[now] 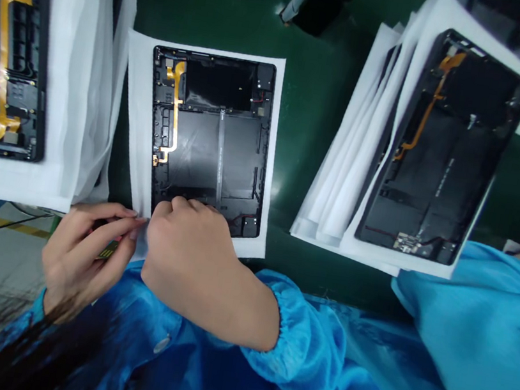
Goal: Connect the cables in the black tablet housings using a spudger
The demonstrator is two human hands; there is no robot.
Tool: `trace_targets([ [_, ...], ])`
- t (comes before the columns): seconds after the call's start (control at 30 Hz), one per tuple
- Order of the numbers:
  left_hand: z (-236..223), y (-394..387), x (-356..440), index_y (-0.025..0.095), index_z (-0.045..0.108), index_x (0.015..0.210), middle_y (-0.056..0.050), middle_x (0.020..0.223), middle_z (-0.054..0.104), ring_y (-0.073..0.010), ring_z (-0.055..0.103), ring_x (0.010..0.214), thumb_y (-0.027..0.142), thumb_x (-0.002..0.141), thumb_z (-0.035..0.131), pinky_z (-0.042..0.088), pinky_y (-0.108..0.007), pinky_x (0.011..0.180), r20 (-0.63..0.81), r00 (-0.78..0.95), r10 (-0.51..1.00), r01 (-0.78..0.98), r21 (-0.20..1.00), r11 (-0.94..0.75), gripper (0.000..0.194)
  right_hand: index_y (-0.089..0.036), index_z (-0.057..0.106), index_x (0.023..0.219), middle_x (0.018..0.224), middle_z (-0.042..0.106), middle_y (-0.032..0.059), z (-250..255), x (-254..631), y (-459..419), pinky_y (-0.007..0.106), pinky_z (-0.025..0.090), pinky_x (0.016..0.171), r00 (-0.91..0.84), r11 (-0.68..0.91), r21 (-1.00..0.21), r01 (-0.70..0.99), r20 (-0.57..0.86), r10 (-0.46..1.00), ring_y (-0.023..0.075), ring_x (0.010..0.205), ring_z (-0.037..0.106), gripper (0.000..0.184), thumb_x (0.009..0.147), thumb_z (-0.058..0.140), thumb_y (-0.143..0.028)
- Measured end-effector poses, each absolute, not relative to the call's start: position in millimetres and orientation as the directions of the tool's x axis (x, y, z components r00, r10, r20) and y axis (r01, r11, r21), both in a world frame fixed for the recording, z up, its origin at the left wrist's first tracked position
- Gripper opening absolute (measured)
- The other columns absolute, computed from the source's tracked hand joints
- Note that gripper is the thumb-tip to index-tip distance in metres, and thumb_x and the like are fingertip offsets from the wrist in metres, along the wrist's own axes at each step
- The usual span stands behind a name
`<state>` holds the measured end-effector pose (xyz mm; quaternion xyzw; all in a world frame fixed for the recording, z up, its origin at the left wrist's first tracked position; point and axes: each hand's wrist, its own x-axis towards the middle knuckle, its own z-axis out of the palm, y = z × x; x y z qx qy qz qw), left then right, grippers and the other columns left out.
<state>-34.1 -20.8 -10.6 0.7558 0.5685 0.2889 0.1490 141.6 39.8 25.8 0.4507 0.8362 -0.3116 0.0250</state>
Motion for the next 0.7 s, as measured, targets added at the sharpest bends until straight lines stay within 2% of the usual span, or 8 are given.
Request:
trace_targets([
  [0.33,-13,-24,-27,0.019,0.070,0.099,-0.006,0.103,0.069,-0.0165,0.061,0.084,0.007,0.078,0.072,0.048,-0.033,0.077,0.282,0.151,0.947,0.767,0.571,-0.293,0.024,-0.015,0.058,0.087,0.079,0.058,0.0069,24,135,29,0.035,0.041,0.069,-0.522,0.360,-0.425,0.830,-0.367,0.770,0.0247,0.079,0.058,0.019,0.089,0.040,-0.012],
  [0.57,-14,-25,-25,0.021,0.070,0.097,-0.004,0.101,0.069,-0.0175,0.063,0.088,0.009,0.081,0.070,0.048,-0.034,0.078,0.274,0.111,0.955,0.773,0.580,-0.256,0.020,-0.014,0.061,0.090,0.084,0.063,0.0074,28,139,36,0.035,0.041,0.068,-0.539,0.319,-0.505,0.802,-0.382,0.751,0.0232,0.079,0.061,0.017,0.090,0.044,-0.013],
  [0.7,-11,-25,-25,0.023,0.069,0.099,-0.004,0.102,0.069,-0.0169,0.063,0.088,0.011,0.082,0.069,0.049,-0.033,0.079,0.263,0.124,0.957,0.784,0.565,-0.257,0.021,-0.014,0.062,0.088,0.085,0.068,0.0074,30,139,43,0.034,0.039,0.064,-0.548,0.317,-0.510,0.800,-0.404,0.733,0.0220,0.076,0.063,0.013,0.089,0.049,-0.014],
])
